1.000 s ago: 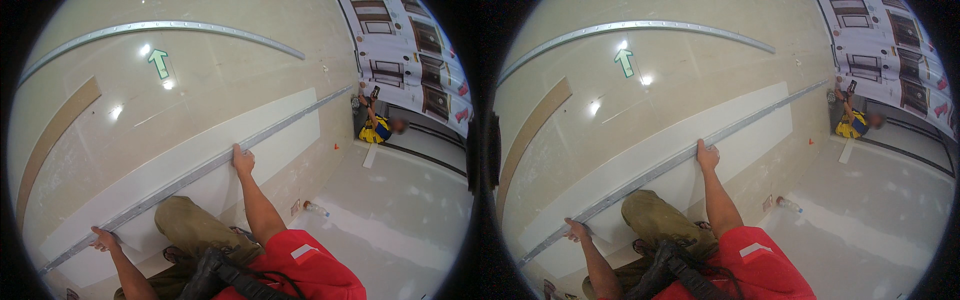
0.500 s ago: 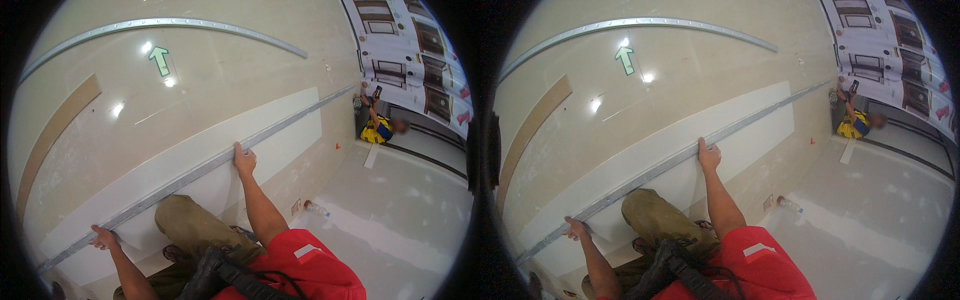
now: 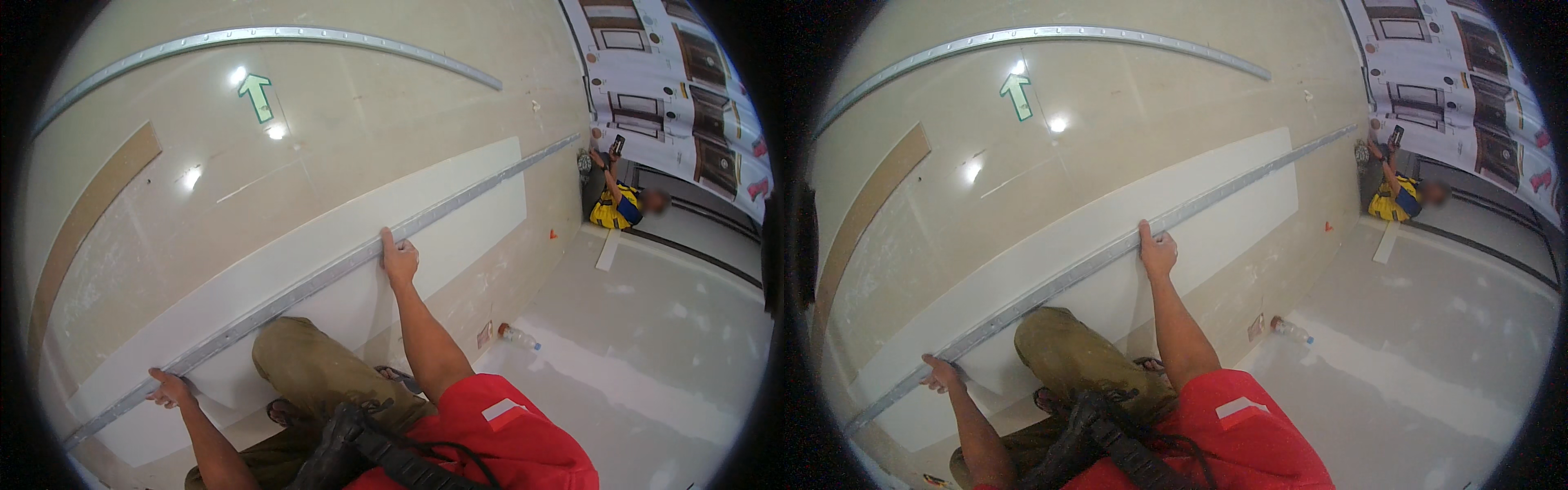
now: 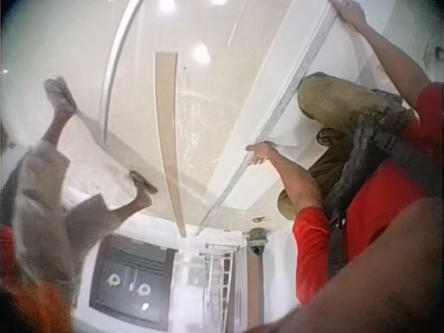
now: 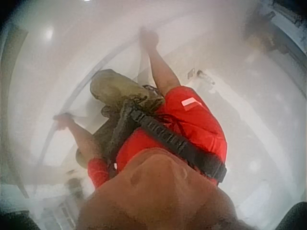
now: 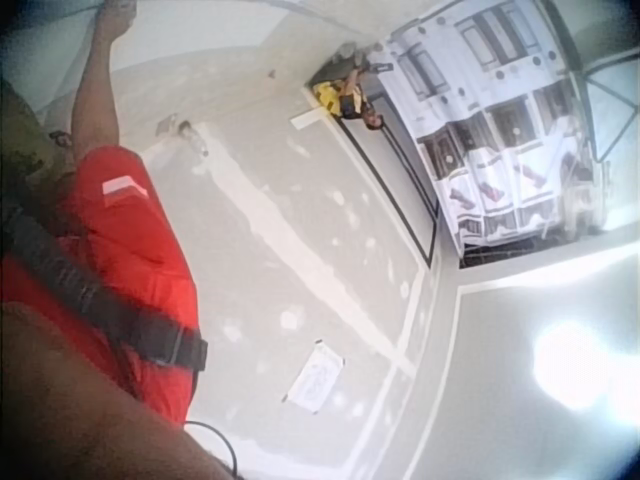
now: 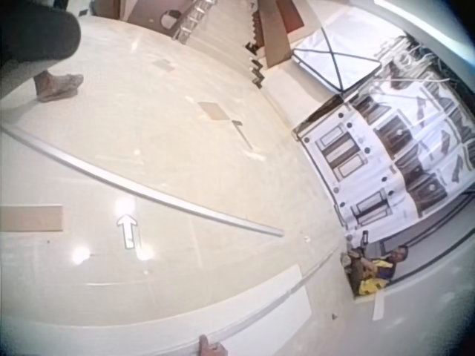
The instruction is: The person measures a sheet of drywall with a tape measure, marks it with a pencil, and then cuts it along a metal straightedge using a utility knife.
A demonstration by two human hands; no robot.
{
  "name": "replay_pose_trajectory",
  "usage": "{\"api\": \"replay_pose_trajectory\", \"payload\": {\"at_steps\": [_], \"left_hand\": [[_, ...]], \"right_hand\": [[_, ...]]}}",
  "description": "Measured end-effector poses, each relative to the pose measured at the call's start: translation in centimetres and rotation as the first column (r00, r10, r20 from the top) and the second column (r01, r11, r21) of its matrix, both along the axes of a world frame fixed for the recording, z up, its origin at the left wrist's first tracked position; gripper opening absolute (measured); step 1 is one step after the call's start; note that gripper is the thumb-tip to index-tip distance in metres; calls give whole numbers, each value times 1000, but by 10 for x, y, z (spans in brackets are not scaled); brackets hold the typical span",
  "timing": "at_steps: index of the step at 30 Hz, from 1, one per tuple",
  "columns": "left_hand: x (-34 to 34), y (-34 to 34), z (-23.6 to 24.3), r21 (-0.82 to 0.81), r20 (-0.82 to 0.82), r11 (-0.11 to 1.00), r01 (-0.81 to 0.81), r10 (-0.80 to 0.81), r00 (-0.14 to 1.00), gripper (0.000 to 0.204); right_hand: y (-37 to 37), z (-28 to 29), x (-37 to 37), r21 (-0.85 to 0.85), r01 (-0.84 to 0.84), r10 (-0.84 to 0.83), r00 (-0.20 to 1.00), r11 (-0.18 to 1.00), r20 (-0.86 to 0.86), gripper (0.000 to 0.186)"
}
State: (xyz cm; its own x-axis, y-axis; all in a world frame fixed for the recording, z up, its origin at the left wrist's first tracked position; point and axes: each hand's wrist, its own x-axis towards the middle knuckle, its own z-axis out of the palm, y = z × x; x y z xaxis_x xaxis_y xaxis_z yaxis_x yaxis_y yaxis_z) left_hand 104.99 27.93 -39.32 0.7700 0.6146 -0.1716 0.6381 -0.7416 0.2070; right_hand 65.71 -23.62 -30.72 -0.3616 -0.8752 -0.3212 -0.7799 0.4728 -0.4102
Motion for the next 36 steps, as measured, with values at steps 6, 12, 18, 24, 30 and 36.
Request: {"api": "replay_pose_trajectory", "payload": {"at_steps": [6, 12, 18, 24, 30, 36], "left_hand": [[-1, -3, 2, -20, -26, 1000, 5, -5, 1000, 126], [-3, -5, 2, -17, 19, 1000, 1, 0, 1000, 124], [-2, -5, 4, -35, 19, 999, 22, -21, 1000, 124], [-5, -10, 3, -30, 6, 1000, -2, 2, 1000, 124], [-7, -10, 13, -73, -48, 997, -40, 37, 998, 123], [-5, -24, -14, -76, -179, 996, -45, 31, 983, 123]], "right_hand": [[0, 8, -1, -45, -29, 28, 999, 999, -25, 64], [3, 13, 2, 2, 8, -8, 999, 1000, 34, 67], [1, 13, 5, 4, 9, -9, 1000, 1000, 18, 66], [-4, 4, 1, 26, 25, -25, 999, 999, -27, 67], [-2, 0, 3, 9, -62, 62, 980, 998, -190, 77], [-17, -38, -43, -301, -256, 99, 886, 919, -454, 86]]}}
